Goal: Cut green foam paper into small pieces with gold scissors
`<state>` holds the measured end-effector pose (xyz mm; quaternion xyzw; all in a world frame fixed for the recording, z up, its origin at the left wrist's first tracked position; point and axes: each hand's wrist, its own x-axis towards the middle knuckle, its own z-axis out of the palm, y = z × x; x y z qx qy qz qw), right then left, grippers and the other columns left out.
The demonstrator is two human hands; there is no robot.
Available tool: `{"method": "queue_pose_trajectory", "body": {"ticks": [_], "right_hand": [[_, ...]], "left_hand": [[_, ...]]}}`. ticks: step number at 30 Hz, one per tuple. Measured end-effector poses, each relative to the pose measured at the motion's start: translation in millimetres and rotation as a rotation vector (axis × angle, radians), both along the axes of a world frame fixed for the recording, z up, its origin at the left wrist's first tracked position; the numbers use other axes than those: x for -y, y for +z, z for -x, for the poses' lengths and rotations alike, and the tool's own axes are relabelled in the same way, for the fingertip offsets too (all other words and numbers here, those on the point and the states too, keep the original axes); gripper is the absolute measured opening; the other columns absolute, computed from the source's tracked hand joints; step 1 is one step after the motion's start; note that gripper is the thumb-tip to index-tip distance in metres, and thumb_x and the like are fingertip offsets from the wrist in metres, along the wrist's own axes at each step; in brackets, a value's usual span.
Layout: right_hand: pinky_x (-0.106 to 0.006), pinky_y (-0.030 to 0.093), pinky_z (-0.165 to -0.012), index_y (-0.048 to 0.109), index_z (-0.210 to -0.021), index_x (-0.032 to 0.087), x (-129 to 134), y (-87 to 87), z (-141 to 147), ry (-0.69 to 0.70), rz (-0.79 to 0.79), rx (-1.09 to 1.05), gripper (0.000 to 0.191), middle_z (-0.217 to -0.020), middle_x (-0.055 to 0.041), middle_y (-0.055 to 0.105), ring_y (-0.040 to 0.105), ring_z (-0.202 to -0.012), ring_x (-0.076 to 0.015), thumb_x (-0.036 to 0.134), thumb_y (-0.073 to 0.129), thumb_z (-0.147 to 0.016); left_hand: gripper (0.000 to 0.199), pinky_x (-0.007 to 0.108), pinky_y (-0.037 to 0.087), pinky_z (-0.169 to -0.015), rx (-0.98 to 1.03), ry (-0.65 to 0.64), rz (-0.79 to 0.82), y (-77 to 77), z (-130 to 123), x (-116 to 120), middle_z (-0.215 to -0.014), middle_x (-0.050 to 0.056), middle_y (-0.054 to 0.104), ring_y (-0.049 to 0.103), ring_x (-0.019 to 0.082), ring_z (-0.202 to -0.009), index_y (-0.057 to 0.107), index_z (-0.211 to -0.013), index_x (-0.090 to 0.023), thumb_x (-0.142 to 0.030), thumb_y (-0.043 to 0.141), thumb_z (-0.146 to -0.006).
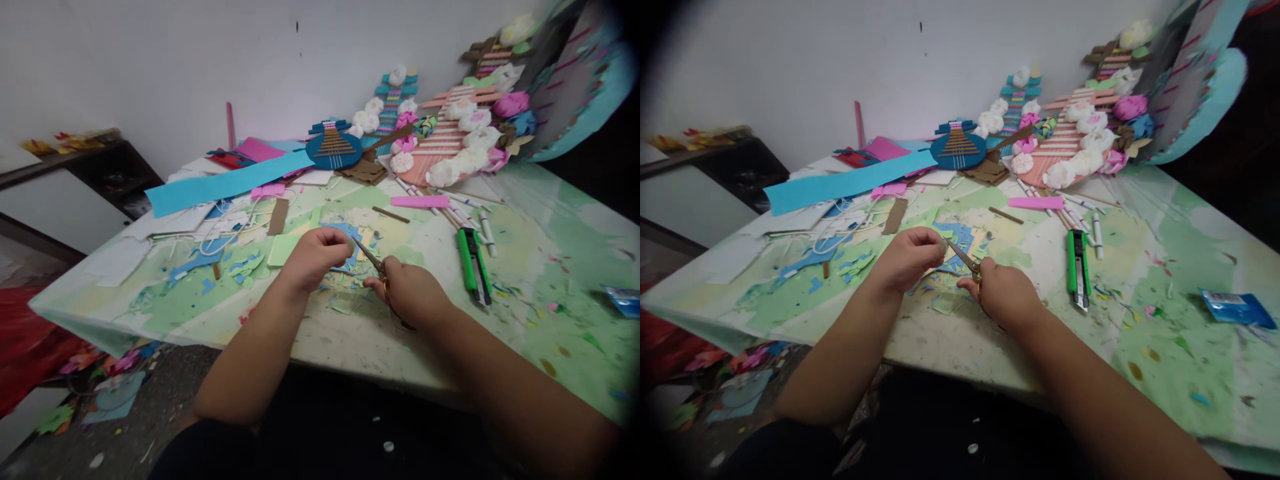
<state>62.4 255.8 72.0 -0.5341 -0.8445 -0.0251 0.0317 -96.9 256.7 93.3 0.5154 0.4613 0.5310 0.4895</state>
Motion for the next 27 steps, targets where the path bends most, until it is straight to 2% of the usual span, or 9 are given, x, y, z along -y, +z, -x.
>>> {"method": "queue_pose_trajectory", "body": {"ticks": [4, 11, 18, 27], "right_hand": [[-0.025, 0.020, -0.043, 0.044, -0.083, 0.015, 0.0, 1.1, -0.4, -0.021, 0.012, 0.009, 0.047, -0.063, -0.0083, 0.059, 0.054, -0.056, -0.0195, 0.056, 0.022, -0.075], [-0.023, 0.021, -0.044, 0.042, -0.082, 0.018, 1.1, 2.8, -3.4, 0.021, 0.089, -0.136, 0.048, -0.064, -0.0042, 0.056, 0.052, -0.058, -0.0179, 0.061, 0.026, -0.070], [-0.023, 0.021, -0.045, 0.042, -0.082, 0.017, 1.5, 1.4, -2.8, 0.012, 0.094, -0.146, 0.048, -0.066, -0.0051, 0.056, 0.051, -0.059, -0.0175, 0.060, 0.023, -0.071], [-0.024, 0.020, -0.043, 0.042, -0.083, 0.017, 0.8, 1.9, -2.9, 0.008, 0.071, -0.110, 0.051, -0.063, -0.0051, 0.056, 0.052, -0.058, -0.0181, 0.063, 0.024, -0.070]], "left_hand": [[0.004, 0.019, 0.028, -0.041, 0.016, 0.030, 0.022, 1.9, 2.7, -1.0, -0.044, -0.004, 0.040, 0.036, 0.004, -0.041, 0.053, -0.052, -0.015, -0.013, 0.052, -0.055], [0.008, 0.019, 0.028, -0.043, -0.021, 0.103, 0.017, -1.1, -1.6, -2.1, -0.046, -0.004, 0.042, 0.038, 0.005, -0.044, 0.057, -0.059, -0.017, -0.024, 0.054, -0.058], [0.013, 0.019, 0.029, -0.044, -0.112, 0.052, -0.010, 1.9, -11.2, 3.8, -0.048, -0.003, 0.045, 0.038, 0.006, -0.046, 0.058, -0.060, -0.015, -0.027, 0.054, -0.060], [0.015, 0.019, 0.032, -0.047, -0.150, -0.009, -0.018, 1.8, -10.1, 4.8, -0.048, -0.002, 0.046, 0.040, 0.006, -0.048, 0.056, -0.056, -0.014, -0.026, 0.052, -0.063]]}}
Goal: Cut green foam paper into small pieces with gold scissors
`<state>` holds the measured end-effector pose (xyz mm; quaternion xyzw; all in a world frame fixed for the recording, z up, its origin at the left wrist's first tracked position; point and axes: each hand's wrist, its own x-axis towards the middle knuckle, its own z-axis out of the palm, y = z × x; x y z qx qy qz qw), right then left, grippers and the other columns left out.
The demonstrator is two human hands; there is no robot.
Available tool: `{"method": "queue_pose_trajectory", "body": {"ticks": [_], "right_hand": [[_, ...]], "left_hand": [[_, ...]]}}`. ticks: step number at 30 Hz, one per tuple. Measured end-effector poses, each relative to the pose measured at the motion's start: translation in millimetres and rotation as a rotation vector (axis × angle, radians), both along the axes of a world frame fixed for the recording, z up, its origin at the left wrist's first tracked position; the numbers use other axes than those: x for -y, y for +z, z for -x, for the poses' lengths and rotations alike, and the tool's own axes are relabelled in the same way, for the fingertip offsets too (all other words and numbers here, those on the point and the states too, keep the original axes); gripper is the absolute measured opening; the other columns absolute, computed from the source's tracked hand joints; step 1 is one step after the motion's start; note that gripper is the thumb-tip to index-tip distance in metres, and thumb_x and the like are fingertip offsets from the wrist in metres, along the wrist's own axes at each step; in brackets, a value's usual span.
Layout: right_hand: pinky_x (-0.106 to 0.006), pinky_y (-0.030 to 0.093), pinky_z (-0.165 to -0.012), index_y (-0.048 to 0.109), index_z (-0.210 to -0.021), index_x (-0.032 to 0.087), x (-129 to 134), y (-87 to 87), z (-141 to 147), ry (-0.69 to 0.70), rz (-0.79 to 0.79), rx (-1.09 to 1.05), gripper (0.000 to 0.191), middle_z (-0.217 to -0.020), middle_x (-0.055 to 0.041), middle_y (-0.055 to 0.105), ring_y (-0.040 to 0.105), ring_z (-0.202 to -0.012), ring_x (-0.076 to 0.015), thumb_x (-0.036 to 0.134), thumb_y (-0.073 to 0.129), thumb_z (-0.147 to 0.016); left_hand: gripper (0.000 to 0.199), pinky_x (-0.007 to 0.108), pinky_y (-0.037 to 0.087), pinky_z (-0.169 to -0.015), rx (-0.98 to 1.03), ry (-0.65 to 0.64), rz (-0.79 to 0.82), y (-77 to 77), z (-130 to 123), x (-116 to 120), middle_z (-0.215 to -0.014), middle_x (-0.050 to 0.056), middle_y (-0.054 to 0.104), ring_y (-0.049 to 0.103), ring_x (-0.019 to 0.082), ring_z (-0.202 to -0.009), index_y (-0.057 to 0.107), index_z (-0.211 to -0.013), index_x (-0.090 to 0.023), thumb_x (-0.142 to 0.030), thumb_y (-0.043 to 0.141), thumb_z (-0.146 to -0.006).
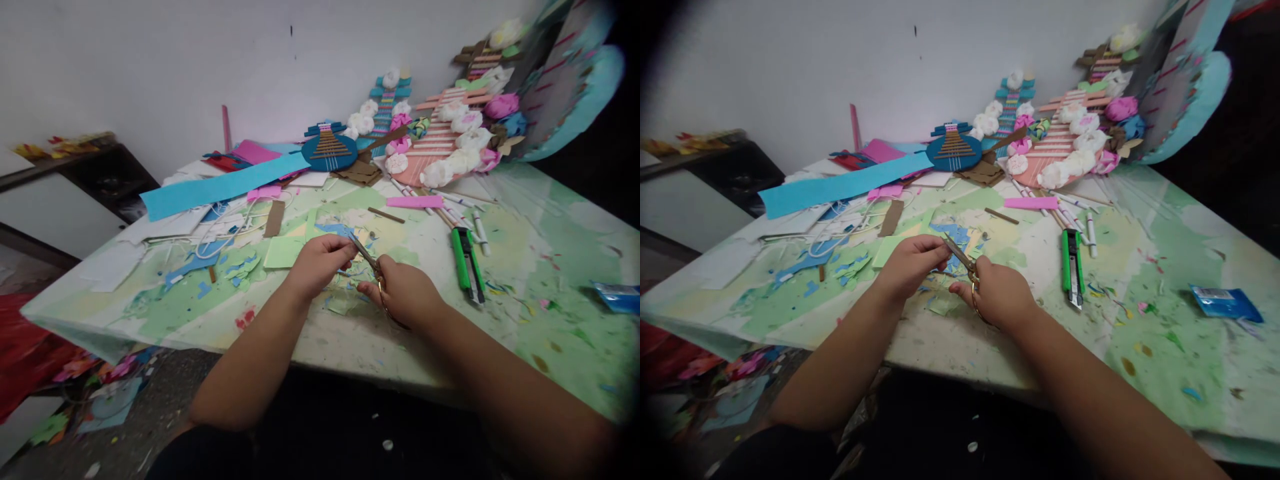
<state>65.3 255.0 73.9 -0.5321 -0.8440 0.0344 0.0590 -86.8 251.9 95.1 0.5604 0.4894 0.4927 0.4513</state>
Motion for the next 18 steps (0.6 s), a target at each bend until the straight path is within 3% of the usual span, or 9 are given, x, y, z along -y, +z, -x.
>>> {"method": "queue_pose_trajectory", "body": {"ticks": [9, 15, 18], "right_hand": [[-0.024, 0.021, -0.044, 0.042, -0.084, 0.016, 0.4, -0.4, 2.2, -0.034, -0.017, 0.003, 0.043, -0.066, -0.0064, 0.059, 0.055, -0.059, -0.0189, 0.054, 0.026, -0.075], [-0.025, 0.019, -0.043, 0.044, -0.081, 0.015, -0.9, -1.8, 1.5, -0.074, -0.072, 0.035, 0.050, -0.060, -0.0070, 0.057, 0.053, -0.054, -0.0195, 0.060, 0.023, -0.072], [-0.024, 0.019, -0.043, 0.044, -0.078, 0.017, -4.8, -1.0, -2.2, -0.101, -0.081, -0.050, 0.050, -0.060, -0.0058, 0.056, 0.051, -0.053, -0.0178, 0.061, 0.022, -0.072]], "left_hand": [[0.015, 0.021, 0.038, -0.052, 0.021, 0.037, 0.010, -1.1, -5.5, 2.8, -0.051, -0.001, 0.051, 0.046, 0.007, -0.050, 0.058, -0.064, -0.015, -0.029, 0.053, -0.063], [0.015, 0.020, 0.037, -0.050, 0.028, 0.035, -0.005, -0.9, -4.3, 2.4, -0.050, -0.001, 0.050, 0.045, 0.007, -0.048, 0.056, -0.059, -0.015, -0.029, 0.053, -0.064], [0.015, 0.020, 0.035, -0.048, 0.003, 0.037, -0.001, -2.3, -2.1, -0.2, -0.048, -0.002, 0.049, 0.044, 0.007, -0.047, 0.056, -0.060, -0.015, -0.030, 0.054, -0.063]]}}
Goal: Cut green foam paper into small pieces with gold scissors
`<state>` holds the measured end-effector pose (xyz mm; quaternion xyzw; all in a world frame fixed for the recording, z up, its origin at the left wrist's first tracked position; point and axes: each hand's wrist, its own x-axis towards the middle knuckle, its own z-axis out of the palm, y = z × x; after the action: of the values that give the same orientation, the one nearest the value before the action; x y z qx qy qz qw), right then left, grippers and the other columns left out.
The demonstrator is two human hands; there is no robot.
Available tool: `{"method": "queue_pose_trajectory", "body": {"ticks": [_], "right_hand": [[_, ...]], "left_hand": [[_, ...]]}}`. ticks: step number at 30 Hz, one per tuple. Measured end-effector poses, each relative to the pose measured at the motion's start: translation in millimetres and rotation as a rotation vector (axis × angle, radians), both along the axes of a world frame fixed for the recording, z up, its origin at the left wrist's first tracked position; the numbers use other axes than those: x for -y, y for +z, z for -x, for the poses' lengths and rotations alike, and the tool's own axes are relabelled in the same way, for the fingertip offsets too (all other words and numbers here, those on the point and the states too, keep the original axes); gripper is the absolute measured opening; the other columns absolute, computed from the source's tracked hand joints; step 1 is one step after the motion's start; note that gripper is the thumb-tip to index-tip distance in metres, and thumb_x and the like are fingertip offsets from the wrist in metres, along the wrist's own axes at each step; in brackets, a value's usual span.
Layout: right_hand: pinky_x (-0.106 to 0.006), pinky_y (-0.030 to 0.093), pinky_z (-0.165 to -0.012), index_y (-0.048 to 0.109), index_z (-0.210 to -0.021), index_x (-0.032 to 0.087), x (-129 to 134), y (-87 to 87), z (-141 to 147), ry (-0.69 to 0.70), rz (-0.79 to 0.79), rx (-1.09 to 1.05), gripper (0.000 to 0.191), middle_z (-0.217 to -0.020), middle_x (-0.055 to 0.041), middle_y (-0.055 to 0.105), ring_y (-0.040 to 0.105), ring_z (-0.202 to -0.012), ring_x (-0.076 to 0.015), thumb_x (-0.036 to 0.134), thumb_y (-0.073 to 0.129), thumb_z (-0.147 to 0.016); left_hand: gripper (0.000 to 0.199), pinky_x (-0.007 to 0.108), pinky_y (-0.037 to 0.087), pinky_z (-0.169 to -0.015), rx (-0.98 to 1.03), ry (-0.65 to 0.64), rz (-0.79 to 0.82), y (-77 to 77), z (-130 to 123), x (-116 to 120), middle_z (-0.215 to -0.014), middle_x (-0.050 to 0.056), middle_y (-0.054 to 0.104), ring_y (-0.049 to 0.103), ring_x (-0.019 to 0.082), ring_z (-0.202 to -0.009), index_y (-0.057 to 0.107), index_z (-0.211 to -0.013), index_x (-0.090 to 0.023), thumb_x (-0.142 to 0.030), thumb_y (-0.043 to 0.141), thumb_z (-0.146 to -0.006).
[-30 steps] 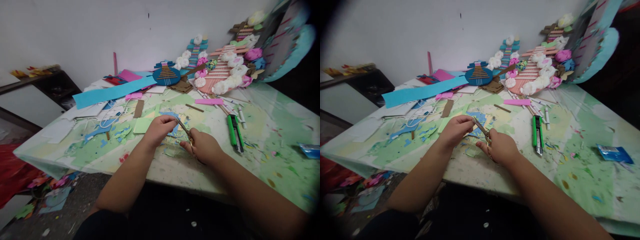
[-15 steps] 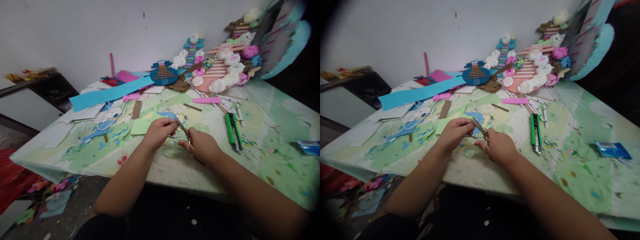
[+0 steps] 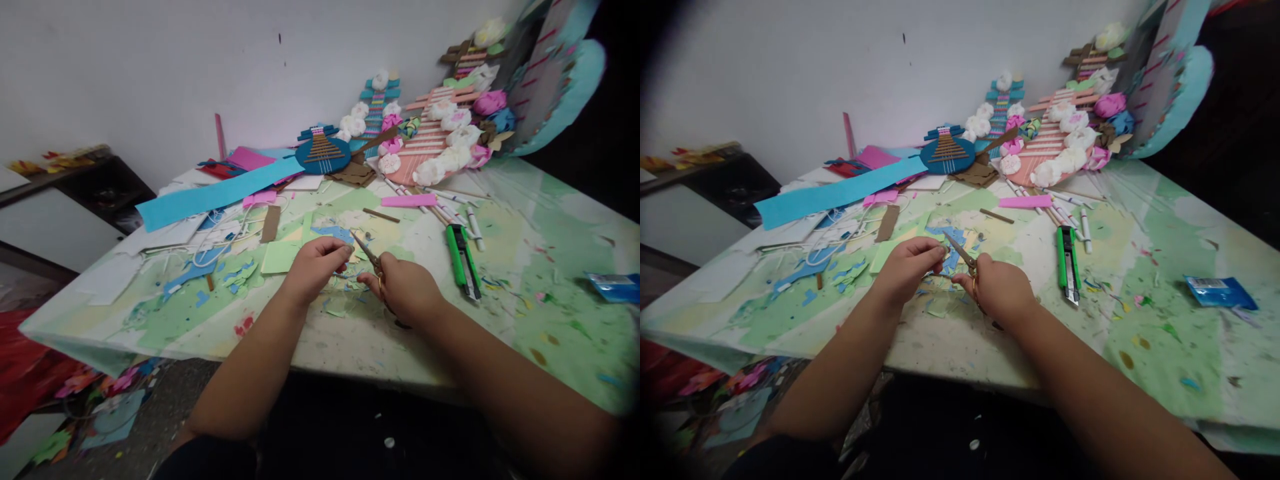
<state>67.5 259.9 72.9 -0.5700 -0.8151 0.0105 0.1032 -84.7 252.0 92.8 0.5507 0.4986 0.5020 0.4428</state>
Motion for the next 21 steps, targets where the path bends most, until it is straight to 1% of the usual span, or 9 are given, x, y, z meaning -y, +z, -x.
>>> {"method": "queue_pose_trajectory", "body": {"ticks": [2, 5, 8, 10, 13, 15, 17, 19, 21], "right_hand": [[-0.024, 0.021, -0.043, 0.043, -0.074, 0.018, -3.8, 2.2, -4.6, -0.025, -0.007, -0.119, 0.048, -0.060, -0.0051, 0.055, 0.049, -0.053, -0.0164, 0.060, 0.020, -0.072], [-0.024, 0.024, -0.045, 0.042, -0.072, 0.018, -9.6, 5.9, -12.6, -0.073, -0.013, -0.329, 0.045, -0.058, -0.0035, 0.051, 0.046, -0.052, -0.0146, 0.058, 0.021, -0.073], [-0.024, 0.027, -0.047, 0.039, -0.072, 0.019, -14.3, 5.8, -16.5, -0.069, 0.001, -0.552, 0.038, -0.056, -0.0002, 0.048, 0.043, -0.051, -0.0129, 0.056, 0.030, -0.071], [-0.023, 0.030, -0.049, 0.037, -0.072, 0.020, -17.4, 2.5, -15.5, -0.031, 0.051, -0.773, 0.032, -0.059, 0.0015, 0.048, 0.043, -0.053, -0.0114, 0.052, 0.040, -0.069], [-0.023, 0.035, -0.056, 0.032, -0.073, 0.021, -23.4, -4.9, -11.8, 0.056, 0.157, -1.194, 0.028, -0.066, 0.0036, 0.050, 0.047, -0.058, -0.0093, 0.038, 0.052, -0.064], [-0.023, 0.036, -0.057, 0.030, -0.073, 0.022, -28.3, -9.2, -10.9, 0.050, 0.179, -1.340, 0.028, -0.064, 0.0054, 0.049, 0.047, -0.057, -0.0086, 0.031, 0.055, -0.062], [-0.023, 0.037, -0.055, 0.032, -0.071, 0.022, -33.5, -11.7, -12.7, -0.038, 0.125, -1.398, 0.028, -0.060, 0.0067, 0.046, 0.047, -0.054, -0.0083, 0.028, 0.056, -0.060], [-0.023, 0.038, -0.054, 0.032, -0.071, 0.022, -38.1, -11.7, -16.5, -0.124, 0.067, -1.482, 0.027, -0.058, 0.0073, 0.045, 0.047, -0.052, -0.0082, 0.028, 0.056, -0.060], [-0.023, 0.038, -0.052, 0.031, -0.071, 0.022, -40.7, -9.3, -21.1, -0.165, 0.056, -1.564, 0.026, -0.058, 0.0066, 0.046, 0.047, -0.050, -0.0085, 0.031, 0.054, -0.061]], "left_hand": [[0.015, 0.020, 0.035, -0.048, -0.033, 0.008, 0.020, -1.7, 1.9, -2.9, -0.050, -0.002, 0.050, 0.044, 0.007, -0.048, 0.057, -0.062, -0.015, -0.030, 0.055, -0.062], [0.018, 0.021, 0.037, -0.049, -0.093, 0.064, 0.055, -4.5, 4.6, -7.7, -0.055, -0.001, 0.052, 0.046, 0.007, -0.048, 0.058, -0.069, -0.015, -0.029, 0.057, -0.059], [0.017, 0.021, 0.037, -0.049, -0.195, 0.115, 0.048, -7.6, 5.2, -11.0, -0.053, -0.002, 0.051, 0.045, 0.007, -0.046, 0.057, -0.065, -0.015, -0.029, 0.057, -0.057], [0.017, 0.021, 0.038, -0.049, -0.240, 0.109, 0.048, -10.6, 3.4, -12.0, -0.054, -0.002, 0.052, 0.046, 0.007, -0.047, 0.056, -0.063, -0.015, -0.031, 0.055, -0.059], [0.021, 0.022, 0.040, -0.052, -0.296, 0.069, 0.043, -15.4, -0.2, -12.7, -0.057, -0.001, 0.054, 0.050, 0.009, -0.051, 0.057, -0.068, -0.015, -0.034, 0.051, -0.062], [0.022, 0.023, 0.041, -0.056, -0.403, 0.082, -0.010, -16.0, 1.6, -12.8, -0.060, 0.000, 0.057, 0.052, 0.010, -0.056, 0.059, -0.072, -0.016, -0.034, 0.049, -0.063], [0.023, 0.023, 0.041, -0.060, -0.559, 0.194, -0.091, -12.2, 11.9, -12.1, -0.067, 0.002, 0.060, 0.053, 0.012, -0.063, 0.060, -0.074, -0.017, -0.032, 0.048, -0.064], [0.024, 0.024, 0.040, -0.063, -0.734, 0.435, -0.145, -4.2, 32.8, -9.5, -0.075, 0.003, 0.062, 0.054, 0.014, -0.068, 0.062, -0.076, -0.018, -0.032, 0.045, -0.065], [0.027, 0.027, 0.039, -0.062, -0.930, 0.674, -0.111, 4.9, 62.0, -3.9, -0.077, 0.004, 0.062, 0.054, 0.017, -0.071, 0.062, -0.080, -0.019, -0.032, 0.041, -0.067]]}}
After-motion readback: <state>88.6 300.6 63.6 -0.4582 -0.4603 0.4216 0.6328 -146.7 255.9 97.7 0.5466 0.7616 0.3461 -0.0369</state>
